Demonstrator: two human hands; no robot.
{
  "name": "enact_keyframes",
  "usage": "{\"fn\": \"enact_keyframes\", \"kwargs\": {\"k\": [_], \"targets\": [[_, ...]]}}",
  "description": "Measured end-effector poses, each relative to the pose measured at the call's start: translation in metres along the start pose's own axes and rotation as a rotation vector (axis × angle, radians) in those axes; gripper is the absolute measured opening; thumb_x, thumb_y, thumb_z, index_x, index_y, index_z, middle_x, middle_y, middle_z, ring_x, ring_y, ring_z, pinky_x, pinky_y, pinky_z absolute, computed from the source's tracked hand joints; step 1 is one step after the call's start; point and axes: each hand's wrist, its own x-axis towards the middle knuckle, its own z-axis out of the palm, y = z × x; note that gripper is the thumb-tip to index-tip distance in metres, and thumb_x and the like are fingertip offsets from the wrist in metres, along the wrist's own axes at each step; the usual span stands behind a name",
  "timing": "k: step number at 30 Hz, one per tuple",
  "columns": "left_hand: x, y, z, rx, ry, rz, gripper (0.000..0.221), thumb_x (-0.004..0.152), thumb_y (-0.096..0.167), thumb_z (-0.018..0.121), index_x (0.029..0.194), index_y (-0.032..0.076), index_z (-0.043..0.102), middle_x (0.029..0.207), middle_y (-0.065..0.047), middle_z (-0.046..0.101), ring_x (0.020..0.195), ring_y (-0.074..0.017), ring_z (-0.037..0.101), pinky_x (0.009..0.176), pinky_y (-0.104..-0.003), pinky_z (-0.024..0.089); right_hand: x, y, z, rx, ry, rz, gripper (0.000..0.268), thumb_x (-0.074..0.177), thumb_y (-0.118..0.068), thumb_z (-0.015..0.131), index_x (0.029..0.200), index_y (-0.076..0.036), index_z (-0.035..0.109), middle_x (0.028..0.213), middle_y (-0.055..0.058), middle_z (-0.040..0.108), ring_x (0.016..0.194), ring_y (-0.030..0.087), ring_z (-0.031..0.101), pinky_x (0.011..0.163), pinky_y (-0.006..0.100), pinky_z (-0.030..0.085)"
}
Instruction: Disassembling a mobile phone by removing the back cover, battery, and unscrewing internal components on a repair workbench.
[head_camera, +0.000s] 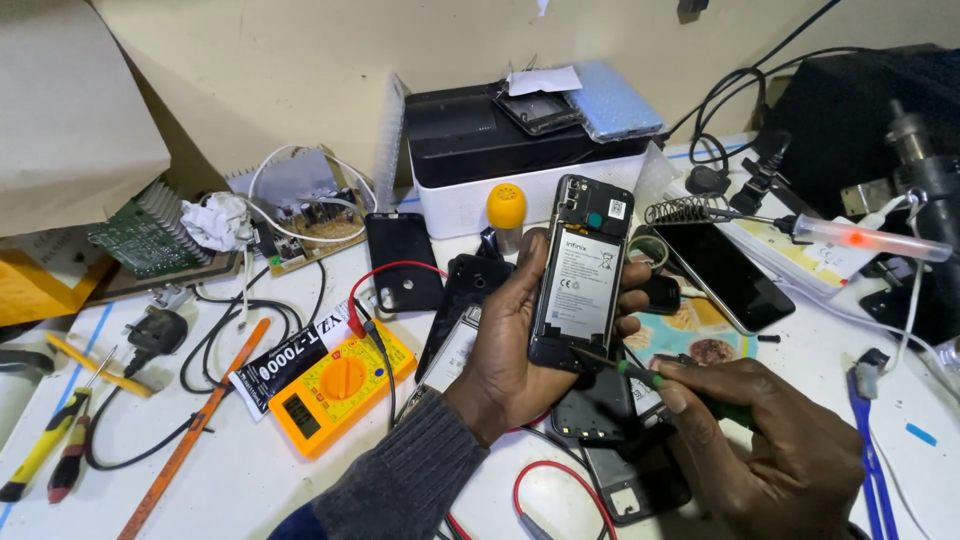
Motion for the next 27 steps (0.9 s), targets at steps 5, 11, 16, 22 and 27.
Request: {"fn": "enact_keyframes", "kwargs": {"k": [5,11,16,22,27], "targets": [[-0.001,-0.001,0.001,0.049,0.032,0.017,0.065,0.111,0.049,0.047,0.143,-0.006,0.055,0.130,-0.026,0.065,0.105,-0.0297,0.069,0.091,-0.039,0.058,-0.002,0.009,-0.001,-0.020,-0.051,-0.014,0.015,0.087,-0.004,0.074,0.100,0.003,0.076,0.098,0.016,0.078,0.092,0.027,0.078,0.088,0.038,0.063],[0.002,-0.001,0.005,0.314,0.146,0.150,0.052,0.107,0.044,0.049,0.137,0.002,0.057,0.121,-0.020,0.069,0.094,-0.0216,0.068,0.080,-0.030,0.056,0.011,0.027,-0.004,0.158,-0.240,-0.194,0.022,0.080,0.005,0.072,0.097,-0.008,0.074,0.096,0.011,0.071,0.090,0.021,0.072,0.084,0.030,0.058],[0.002,0.002,0.007,0.298,0.277,0.161,0.053,0.104,0.047,0.048,0.136,0.006,0.057,0.118,-0.018,0.069,0.093,-0.0202,0.067,0.077,-0.029,0.055,0.038,0.036,-0.008,-0.023,-0.411,-0.112,0.048,0.078,-0.028,0.082,0.121,-0.012,0.069,0.106,0.007,0.077,0.090,0.018,0.075,0.070,0.031,0.057],[0.003,0.012,0.007,0.253,0.376,0.189,0.054,0.103,0.048,0.048,0.134,0.005,0.059,0.119,-0.019,0.069,0.094,-0.0249,0.067,0.077,-0.032,0.055,0.084,0.026,-0.005,0.137,-0.557,-0.150,0.015,0.090,-0.019,0.070,0.100,-0.012,0.078,0.091,0.002,0.078,0.086,0.015,0.074,0.072,0.029,0.054],[0.003,0.017,0.025,0.396,0.530,0.256,0.056,0.099,0.052,0.052,0.117,0.002,0.070,0.106,-0.011,0.072,0.089,-0.0163,0.066,0.077,-0.030,0.053,0.114,0.017,0.001,0.265,-0.684,-0.117,0.031,0.084,-0.034,0.075,0.106,-0.012,0.079,0.100,0.001,0.080,0.091,0.014,0.076,0.075,0.028,0.059]]}}
